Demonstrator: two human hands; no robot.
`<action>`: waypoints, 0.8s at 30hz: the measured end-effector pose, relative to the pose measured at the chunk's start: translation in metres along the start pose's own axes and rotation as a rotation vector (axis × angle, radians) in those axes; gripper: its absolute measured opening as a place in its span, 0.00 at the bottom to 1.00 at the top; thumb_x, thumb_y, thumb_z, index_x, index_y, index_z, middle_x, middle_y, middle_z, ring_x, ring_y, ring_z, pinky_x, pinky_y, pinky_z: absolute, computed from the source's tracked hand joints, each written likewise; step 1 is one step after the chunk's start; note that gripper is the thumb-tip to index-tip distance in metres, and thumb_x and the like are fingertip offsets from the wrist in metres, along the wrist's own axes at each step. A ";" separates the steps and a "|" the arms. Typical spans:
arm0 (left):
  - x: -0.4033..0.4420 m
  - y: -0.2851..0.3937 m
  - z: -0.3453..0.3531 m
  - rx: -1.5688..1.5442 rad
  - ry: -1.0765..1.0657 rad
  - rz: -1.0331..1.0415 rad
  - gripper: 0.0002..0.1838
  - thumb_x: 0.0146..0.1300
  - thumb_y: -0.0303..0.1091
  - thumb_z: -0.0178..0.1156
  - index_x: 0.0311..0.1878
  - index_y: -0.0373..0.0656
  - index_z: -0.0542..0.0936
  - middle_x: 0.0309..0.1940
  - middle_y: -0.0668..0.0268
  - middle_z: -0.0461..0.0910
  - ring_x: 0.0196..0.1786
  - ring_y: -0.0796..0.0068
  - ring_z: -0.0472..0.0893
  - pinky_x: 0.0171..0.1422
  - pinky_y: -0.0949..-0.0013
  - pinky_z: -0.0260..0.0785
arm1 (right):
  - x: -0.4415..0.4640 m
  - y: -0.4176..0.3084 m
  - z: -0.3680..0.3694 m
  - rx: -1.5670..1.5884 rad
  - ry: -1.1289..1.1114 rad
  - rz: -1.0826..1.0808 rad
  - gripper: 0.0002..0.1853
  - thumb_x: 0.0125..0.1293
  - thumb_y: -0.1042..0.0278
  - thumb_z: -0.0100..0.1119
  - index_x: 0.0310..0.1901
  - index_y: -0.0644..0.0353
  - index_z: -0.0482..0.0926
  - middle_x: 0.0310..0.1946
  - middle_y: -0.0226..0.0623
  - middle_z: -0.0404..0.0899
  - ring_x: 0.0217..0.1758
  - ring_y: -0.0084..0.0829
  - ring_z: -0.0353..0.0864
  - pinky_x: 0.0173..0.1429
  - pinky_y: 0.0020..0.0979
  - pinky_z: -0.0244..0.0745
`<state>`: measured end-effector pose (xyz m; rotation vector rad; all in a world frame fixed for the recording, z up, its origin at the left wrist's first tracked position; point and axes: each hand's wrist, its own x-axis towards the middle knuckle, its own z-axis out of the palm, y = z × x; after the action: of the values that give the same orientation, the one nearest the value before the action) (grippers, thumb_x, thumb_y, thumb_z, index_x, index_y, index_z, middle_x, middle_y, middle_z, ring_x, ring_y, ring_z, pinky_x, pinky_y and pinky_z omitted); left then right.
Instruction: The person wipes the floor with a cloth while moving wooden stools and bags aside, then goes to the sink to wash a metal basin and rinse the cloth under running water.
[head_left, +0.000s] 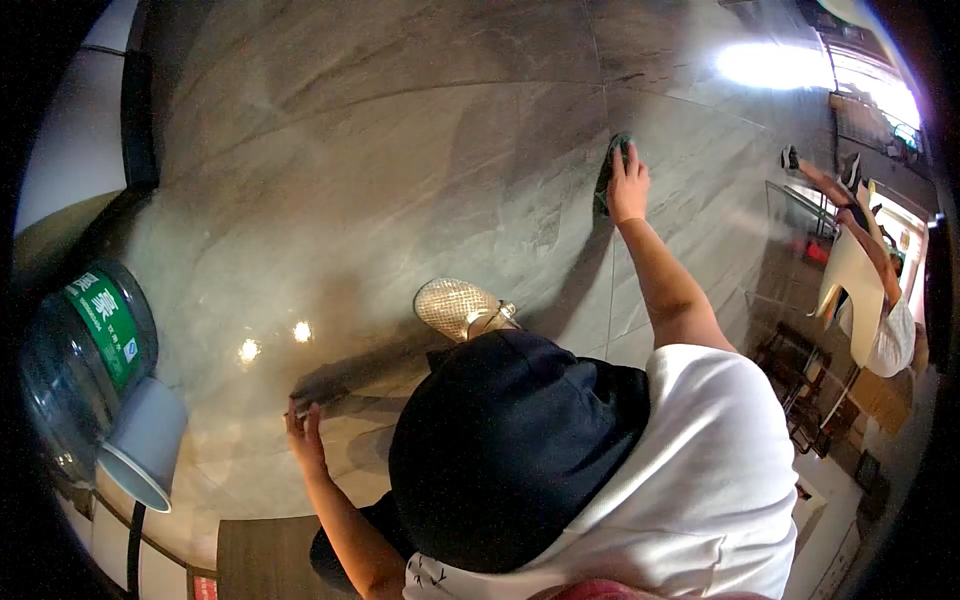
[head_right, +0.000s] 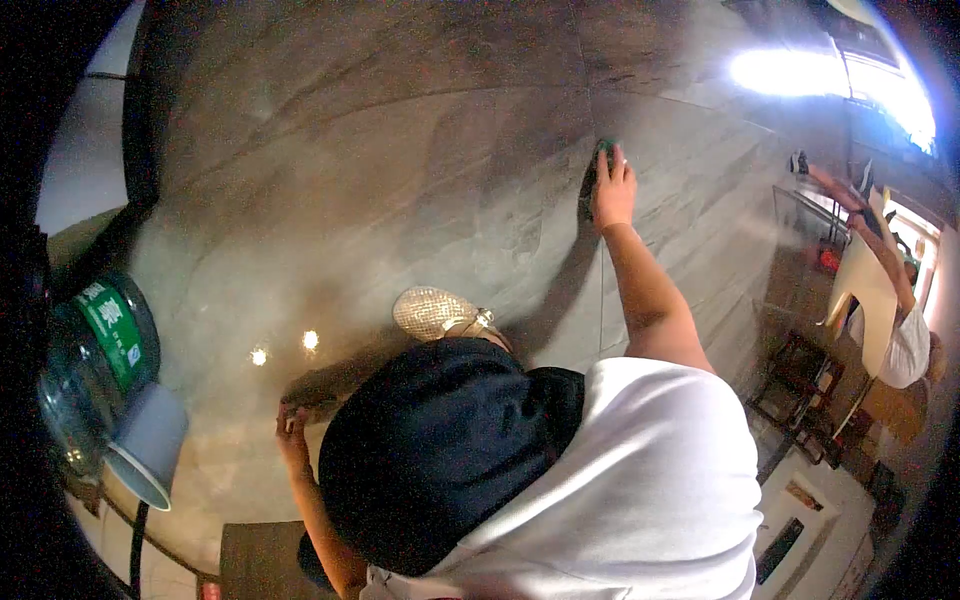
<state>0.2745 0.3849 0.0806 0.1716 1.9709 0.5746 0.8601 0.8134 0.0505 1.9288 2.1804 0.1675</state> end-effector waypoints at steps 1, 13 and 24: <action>0.000 -0.007 -0.001 -0.033 -0.027 0.036 0.40 0.64 0.47 0.66 0.75 0.44 0.61 0.73 0.50 0.59 0.69 0.55 0.67 0.71 0.56 0.60 | 0.002 0.001 -0.003 0.023 0.145 -0.085 0.32 0.56 0.78 0.55 0.66 0.57 0.68 0.72 0.46 0.58 0.66 0.52 0.65 0.67 0.46 0.64; -0.002 -0.009 -0.008 -0.128 -0.051 0.001 0.37 0.67 0.44 0.62 0.76 0.47 0.60 0.75 0.51 0.57 0.69 0.58 0.68 0.71 0.55 0.61 | -0.003 -0.182 -0.031 0.401 0.028 -0.712 0.29 0.55 0.67 0.57 0.62 0.44 0.74 0.72 0.29 0.62 0.63 0.44 0.70 0.62 0.46 0.66; -0.004 0.013 0.004 0.097 0.022 -0.024 0.41 0.64 0.47 0.65 0.75 0.42 0.60 0.75 0.46 0.54 0.72 0.53 0.65 0.72 0.56 0.60 | 0.010 -0.045 -0.007 0.260 0.239 -0.161 0.28 0.59 0.73 0.53 0.64 0.61 0.70 0.67 0.49 0.65 0.66 0.53 0.66 0.66 0.49 0.63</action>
<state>0.2783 0.3957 0.0882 0.2022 2.0203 0.4675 0.8138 0.8181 0.0459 1.9361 2.6187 0.0955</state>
